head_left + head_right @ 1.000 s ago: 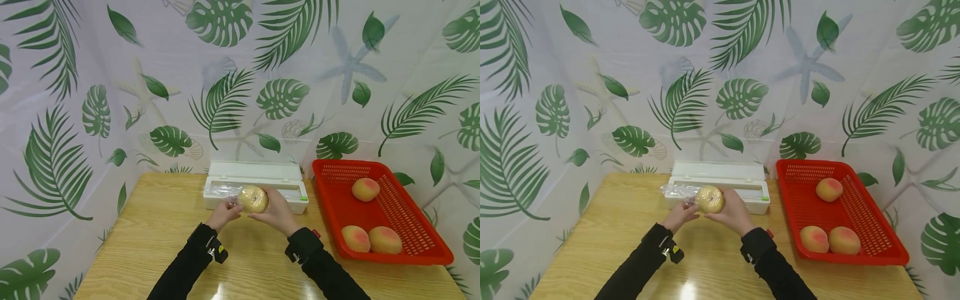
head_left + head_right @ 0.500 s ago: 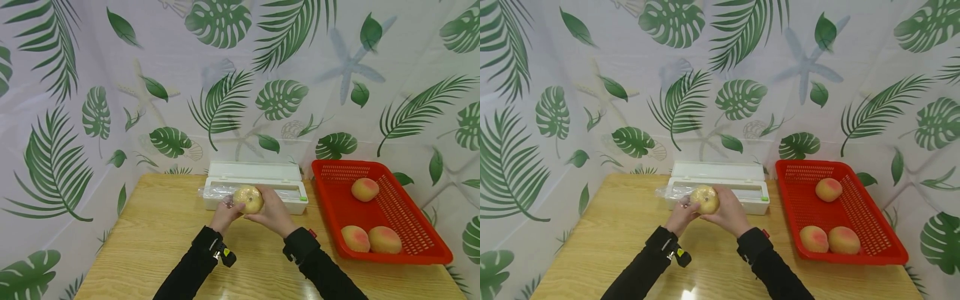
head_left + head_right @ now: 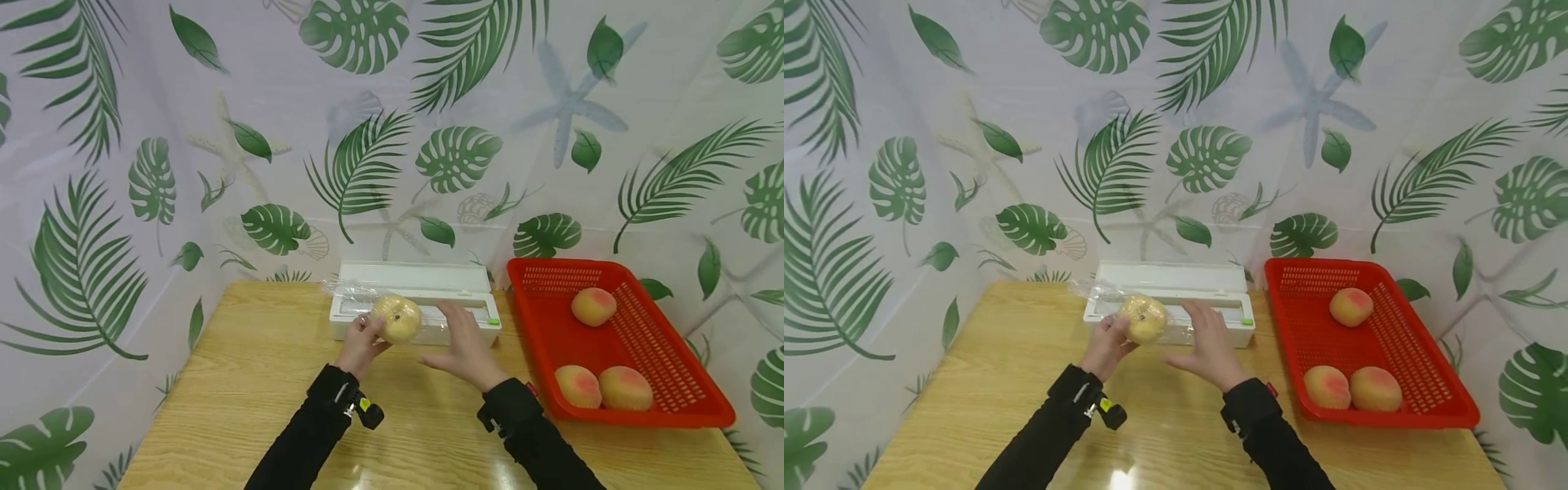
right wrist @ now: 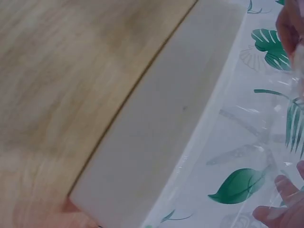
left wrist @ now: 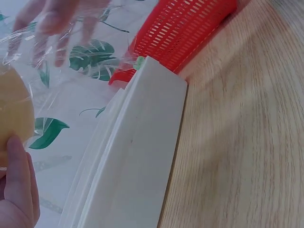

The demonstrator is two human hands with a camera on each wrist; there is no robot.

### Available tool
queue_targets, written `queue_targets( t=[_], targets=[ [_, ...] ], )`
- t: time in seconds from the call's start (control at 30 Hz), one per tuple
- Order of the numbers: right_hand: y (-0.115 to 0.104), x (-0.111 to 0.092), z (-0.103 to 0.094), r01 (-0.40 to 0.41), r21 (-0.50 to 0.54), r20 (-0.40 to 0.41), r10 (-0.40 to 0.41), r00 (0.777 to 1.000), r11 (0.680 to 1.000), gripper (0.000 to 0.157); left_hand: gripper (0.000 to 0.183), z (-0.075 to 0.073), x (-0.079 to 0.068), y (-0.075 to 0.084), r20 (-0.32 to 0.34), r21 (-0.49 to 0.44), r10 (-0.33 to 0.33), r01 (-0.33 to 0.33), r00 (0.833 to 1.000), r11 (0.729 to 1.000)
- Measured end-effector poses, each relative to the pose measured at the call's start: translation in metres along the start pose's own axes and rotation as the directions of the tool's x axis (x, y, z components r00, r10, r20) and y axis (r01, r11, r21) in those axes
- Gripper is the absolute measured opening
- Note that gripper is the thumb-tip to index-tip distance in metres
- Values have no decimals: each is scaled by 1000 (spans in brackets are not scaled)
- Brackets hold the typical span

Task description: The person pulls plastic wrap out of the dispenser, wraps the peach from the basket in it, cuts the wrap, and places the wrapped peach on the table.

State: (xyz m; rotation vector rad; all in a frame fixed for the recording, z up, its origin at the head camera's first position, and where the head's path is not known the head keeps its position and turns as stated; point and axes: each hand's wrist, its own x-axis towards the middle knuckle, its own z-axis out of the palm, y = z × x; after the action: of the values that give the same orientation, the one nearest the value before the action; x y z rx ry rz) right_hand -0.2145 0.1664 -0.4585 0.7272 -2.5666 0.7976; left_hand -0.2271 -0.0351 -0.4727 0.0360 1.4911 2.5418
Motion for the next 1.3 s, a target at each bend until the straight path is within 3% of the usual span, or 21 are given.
queue_targets(
  t=[0.17, 0.4, 0.6, 0.73, 0.87, 1.03, 1.3],
  targets=[
    [3, -13, 2, -76, 38, 34, 74, 997, 996, 96, 50, 0, 1, 3, -31, -23, -22, 22, 999, 1000],
    [12, -27, 9, -4, 43, -15, 5, 1000, 999, 94, 48, -3, 3, 6, -40, -61, -36, 34, 999, 998],
    [12, -33, 11, -15, 161, -47, 23, 999, 987, 71, 51, -6, 4, 6, -18, -119, -59, 56, 998, 991],
    [9, -33, 9, -31, 208, -115, 56, 992, 978, 53, 55, -9, 4, 6, -3, -123, -74, 73, 997, 990],
    [8, -32, 6, 16, 253, -207, 38, 978, 967, 42, 54, -10, 4, 6, 11, -125, -86, 87, 996, 988],
    [7, -30, 3, 68, 255, -288, 9, 958, 965, 36, 52, -9, 3, 5, 30, -158, -76, 80, 997, 984],
    [-4, -28, -2, 74, 201, -333, -3, 943, 977, 32, 39, -7, 4, 3, 19, -176, -75, 77, 997, 981]
  ],
)
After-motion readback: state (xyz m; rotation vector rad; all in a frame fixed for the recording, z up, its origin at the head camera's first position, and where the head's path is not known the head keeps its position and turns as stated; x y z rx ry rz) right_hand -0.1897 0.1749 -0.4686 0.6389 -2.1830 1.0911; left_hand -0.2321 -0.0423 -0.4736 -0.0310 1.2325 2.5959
